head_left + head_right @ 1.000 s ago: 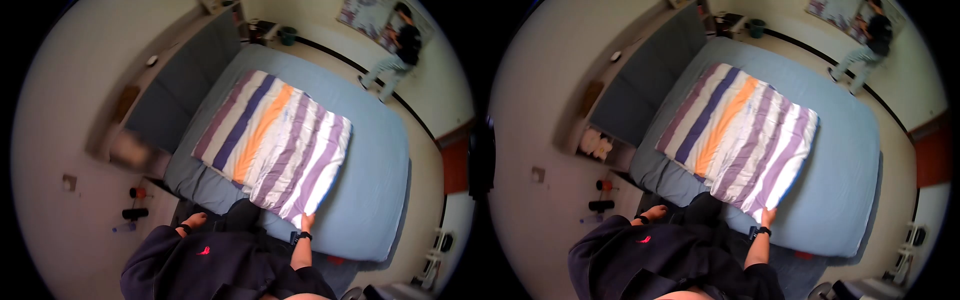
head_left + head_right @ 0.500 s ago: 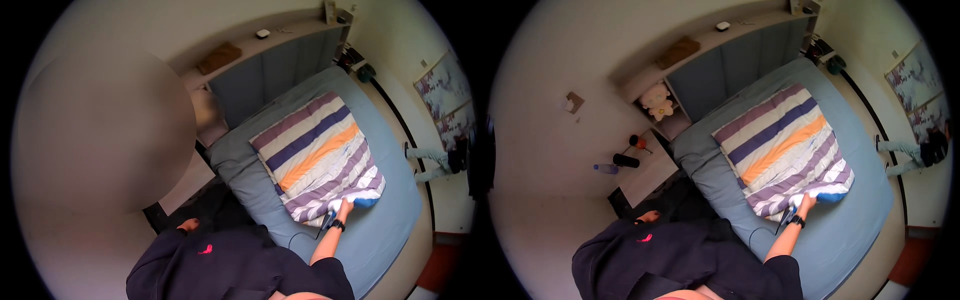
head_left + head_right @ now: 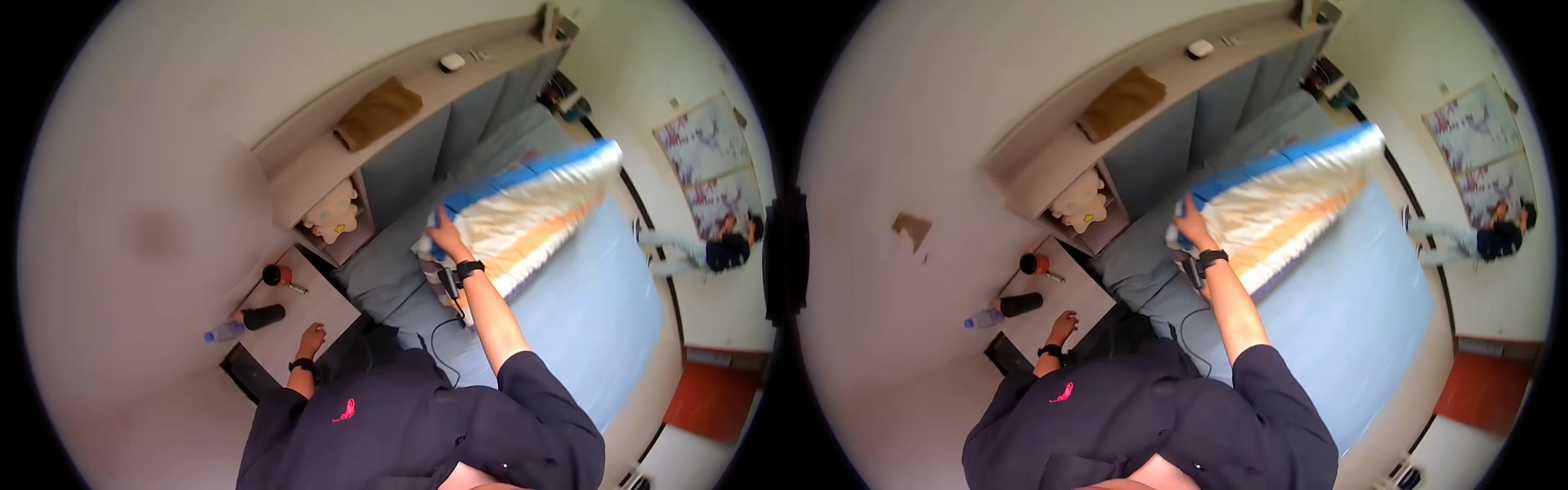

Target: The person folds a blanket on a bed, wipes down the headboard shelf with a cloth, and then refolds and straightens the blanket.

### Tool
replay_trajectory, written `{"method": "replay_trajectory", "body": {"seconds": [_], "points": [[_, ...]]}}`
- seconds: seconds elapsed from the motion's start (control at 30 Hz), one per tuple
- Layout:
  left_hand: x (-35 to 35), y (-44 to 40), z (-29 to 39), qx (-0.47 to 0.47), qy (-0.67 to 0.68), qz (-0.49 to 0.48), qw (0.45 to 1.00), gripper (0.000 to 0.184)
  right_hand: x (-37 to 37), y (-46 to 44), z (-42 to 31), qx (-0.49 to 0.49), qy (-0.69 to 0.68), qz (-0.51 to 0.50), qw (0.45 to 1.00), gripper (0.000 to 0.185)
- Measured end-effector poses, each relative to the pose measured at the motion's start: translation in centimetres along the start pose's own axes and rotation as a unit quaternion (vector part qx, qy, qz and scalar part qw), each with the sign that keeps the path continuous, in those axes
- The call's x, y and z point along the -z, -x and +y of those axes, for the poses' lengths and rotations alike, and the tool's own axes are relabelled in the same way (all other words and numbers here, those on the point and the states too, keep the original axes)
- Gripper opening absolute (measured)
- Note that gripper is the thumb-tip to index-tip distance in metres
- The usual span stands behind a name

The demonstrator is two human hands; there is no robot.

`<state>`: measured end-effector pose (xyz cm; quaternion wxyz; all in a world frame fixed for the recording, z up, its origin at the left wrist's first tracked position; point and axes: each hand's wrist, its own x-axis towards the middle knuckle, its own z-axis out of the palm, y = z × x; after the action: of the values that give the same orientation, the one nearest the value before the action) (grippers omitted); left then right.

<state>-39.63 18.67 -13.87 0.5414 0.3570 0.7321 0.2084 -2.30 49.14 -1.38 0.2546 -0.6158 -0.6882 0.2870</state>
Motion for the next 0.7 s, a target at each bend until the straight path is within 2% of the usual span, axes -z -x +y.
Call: {"method": "replay_trajectory", "body": {"seconds": [0.07, 0.1, 0.13, 0.17, 0.23, 0.27, 0.3, 0.37, 0.4, 0.43, 0.5, 0.57, 0.6, 0.63, 0.67, 0.7], "points": [[0.5, -1.4, 5.1, 0.016, -0.009, -0.069, 0.997, 0.033, -1.6, 2.3, -0.5, -0.075, -0.178, -0.198, 0.961, 0.059], [0.3, -3.0, 6.1, 0.011, -0.033, -0.107, 0.994, 0.034, -2.9, 4.4, 0.3, -0.015, -0.105, -0.189, 0.976, 0.046], [0.1, -4.5, 7.3, 0.006, -0.058, -0.133, 0.989, 0.035, -3.9, 6.2, 1.9, 0.032, -0.022, -0.245, 0.969, 0.035], [-0.2, -5.8, 8.3, 0.002, -0.081, -0.160, 0.984, 0.035, -3.5, 9.4, 2.2, 0.055, -0.019, -0.213, 0.975, 0.031], [-1.3, -8.7, 10.5, 0.013, -0.123, -0.195, 0.973, 0.036, -2.6, 15.6, 3.8, -0.081, 0.031, -0.236, 0.968, 0.030], [-2.0, -10.1, 11.3, 0.023, -0.150, -0.212, 0.965, 0.036, -3.2, 20.0, 6.6, -0.100, 0.006, -0.173, 0.980, 0.031], [-2.7, -11.6, 11.7, 0.020, -0.157, -0.225, 0.961, 0.036, -4.0, 25.1, 10.2, -0.191, 0.039, -0.181, 0.964, 0.032], [-4.5, -15.6, 11.5, -0.030, -0.232, -0.227, 0.945, 0.038, -2.9, 34.5, 13.7, -0.366, 0.087, -0.233, 0.897, 0.038], [-5.2, -16.8, 11.7, -0.026, -0.205, -0.237, 0.949, 0.038, -2.5, 38.8, 15.5, -0.436, 0.122, -0.273, 0.849, 0.040], [-5.9, -17.7, 12.7, -0.029, -0.212, -0.247, 0.945, 0.038, 0.1, 40.5, 13.2, -0.565, 0.084, -0.287, 0.769, 0.040], [-7.4, -19.1, 14.8, 0.010, -0.200, -0.238, 0.950, 0.038, 1.5, 44.3, 12.6, -0.686, 0.002, -0.299, 0.663, 0.037], [-8.7, -20.4, 16.0, 0.005, -0.200, -0.253, 0.946, 0.042, 2.2, 45.2, 11.5, -0.694, 0.012, -0.304, 0.653, 0.040], [-9.3, -20.6, 16.9, 0.005, -0.207, -0.243, 0.948, 0.046, 1.5, 45.3, 11.6, -0.646, 0.041, -0.262, 0.716, 0.048], [-10.2, -21.1, 17.9, 0.002, -0.213, -0.233, 0.949, 0.050, 1.0, 45.1, 12.3, -0.652, 0.036, -0.256, 0.713, 0.048], [-10.9, -21.9, 18.4, -0.022, -0.255, -0.227, 0.940, 0.060, 0.4, 43.8, 12.4, -0.580, 0.030, -0.190, 0.792, 0.054], [-11.8, -22.4, 18.7, -0.027, -0.260, -0.232, 0.937, 0.060, -0.2, 42.0, 12.6, -0.498, 0.026, -0.120, 0.859, 0.061]]}}
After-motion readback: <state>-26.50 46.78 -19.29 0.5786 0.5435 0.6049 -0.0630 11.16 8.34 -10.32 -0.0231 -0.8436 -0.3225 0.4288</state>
